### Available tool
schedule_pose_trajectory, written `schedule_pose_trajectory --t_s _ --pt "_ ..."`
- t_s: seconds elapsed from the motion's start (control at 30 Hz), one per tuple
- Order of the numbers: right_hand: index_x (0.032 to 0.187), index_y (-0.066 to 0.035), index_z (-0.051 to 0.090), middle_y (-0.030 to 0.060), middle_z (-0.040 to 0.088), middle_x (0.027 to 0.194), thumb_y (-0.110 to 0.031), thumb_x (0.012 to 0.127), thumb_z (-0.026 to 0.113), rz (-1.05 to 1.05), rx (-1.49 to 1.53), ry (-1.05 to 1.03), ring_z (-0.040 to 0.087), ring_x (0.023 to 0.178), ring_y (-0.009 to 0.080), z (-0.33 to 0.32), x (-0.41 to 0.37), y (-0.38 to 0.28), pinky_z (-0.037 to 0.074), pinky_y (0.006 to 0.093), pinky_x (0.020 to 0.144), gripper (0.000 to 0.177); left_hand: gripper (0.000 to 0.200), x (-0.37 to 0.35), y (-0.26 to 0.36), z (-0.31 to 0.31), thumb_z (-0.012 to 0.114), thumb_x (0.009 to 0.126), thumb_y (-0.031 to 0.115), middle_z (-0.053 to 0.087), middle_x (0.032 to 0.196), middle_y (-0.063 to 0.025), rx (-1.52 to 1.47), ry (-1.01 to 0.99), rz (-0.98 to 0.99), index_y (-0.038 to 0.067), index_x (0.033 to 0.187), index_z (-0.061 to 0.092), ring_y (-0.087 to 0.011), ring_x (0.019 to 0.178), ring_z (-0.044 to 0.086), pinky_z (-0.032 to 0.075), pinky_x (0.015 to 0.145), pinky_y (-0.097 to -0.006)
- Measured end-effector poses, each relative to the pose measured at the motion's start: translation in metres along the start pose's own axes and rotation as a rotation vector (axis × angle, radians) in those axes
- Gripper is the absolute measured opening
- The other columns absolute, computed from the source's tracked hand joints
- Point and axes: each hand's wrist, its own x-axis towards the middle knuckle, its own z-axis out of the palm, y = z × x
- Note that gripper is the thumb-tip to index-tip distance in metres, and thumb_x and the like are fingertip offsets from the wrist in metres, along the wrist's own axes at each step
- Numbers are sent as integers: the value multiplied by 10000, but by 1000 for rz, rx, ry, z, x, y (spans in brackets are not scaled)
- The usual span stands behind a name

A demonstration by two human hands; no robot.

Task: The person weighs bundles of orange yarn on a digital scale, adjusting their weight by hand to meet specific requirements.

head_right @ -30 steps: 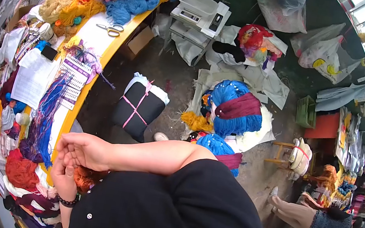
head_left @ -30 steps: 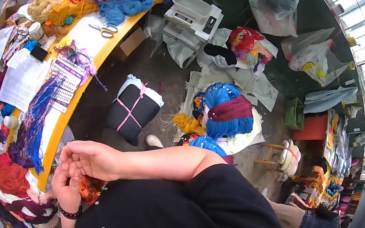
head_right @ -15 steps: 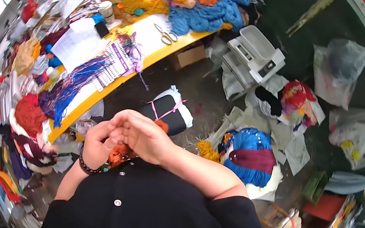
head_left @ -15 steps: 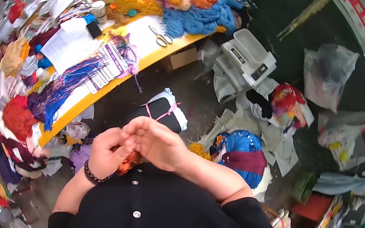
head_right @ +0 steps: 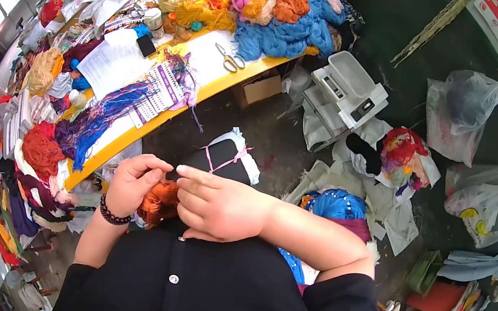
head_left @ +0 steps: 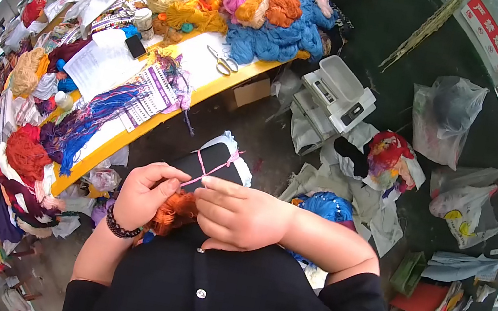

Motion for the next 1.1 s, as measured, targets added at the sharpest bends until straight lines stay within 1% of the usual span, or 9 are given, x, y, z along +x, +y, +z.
schedule_pose_trajectory --t_s 0.03,0.07,0.13,0.23,0.33,0.53,0.77,0.93,1.1 --pt "910 40 600 146 586 885 -330 815 590 -61 -76 10 582 994 321 6 0 -1 337 491 1071 382 147 1 5 -3 595 881 63 616 840 -56 18 -44 12 -15 985 664 -113 787 582 443 705 -234" --pt "910 40 600 146 586 885 -330 815 590 -63 -73 9 582 994 321 8 1 -3 337 491 1071 382 160 0 10 -5 602 882 74 614 859 -60 36 -82 26 -15 1000 662 -112 800 582 441 710 -225" --pt "908 35 606 137 617 925 -296 874 551 -135 -231 -105 607 1007 294 10 5 -4 393 427 1040 336 187 -4 14 -4 635 865 84 615 894 -69 -52 -101 -3 -16 1020 660 -120 832 590 449 730 -221" --pt "895 32 612 118 614 889 -276 861 538 -168 -292 -176 613 993 280 18 8 -7 383 415 1053 318 217 -8 12 -2 682 825 66 637 934 -92 -50 -43 133 -20 1023 659 -138 845 615 481 754 -245" --pt "889 29 617 100 608 861 -242 839 539 -176 -339 -176 619 971 259 26 12 -9 366 409 1071 287 196 -15 4 -12 685 822 50 649 920 -86 -25 -84 128 -26 1001 661 -129 808 620 489 734 -240" --pt "847 -4 622 84 616 858 -169 788 531 -204 -353 -202 624 947 239 31 21 -10 356 398 1080 198 122 -23 5 -17 684 819 13 649 899 -64 -201 -43 4 -36 928 657 -105 799 615 490 723 -228" --pt "818 -27 620 70 618 851 -163 758 535 -204 -331 -237 618 963 246 37 23 -6 355 412 1080 171 85 -20 -7 -23 677 823 3 641 905 -59 -227 -68 18 -27 895 645 -102 824 610 487 757 -229" --pt "788 -40 608 66 621 846 -164 751 537 -192 -304 -245 617 963 240 40 24 -3 347 414 1091 148 71 -16 -9 -24 668 828 -7 635 905 -62 -391 -97 -9 -19 884 627 -106 831 607 484 764 -228" --pt "790 -33 607 64 616 819 -154 745 532 -206 -294 -266 624 942 225 39 25 1 352 411 1091 149 71 -14 -14 -27 667 823 -17 633 907 -63 -403 -118 -18 -18 878 623 -107 836 605 483 766 -228"
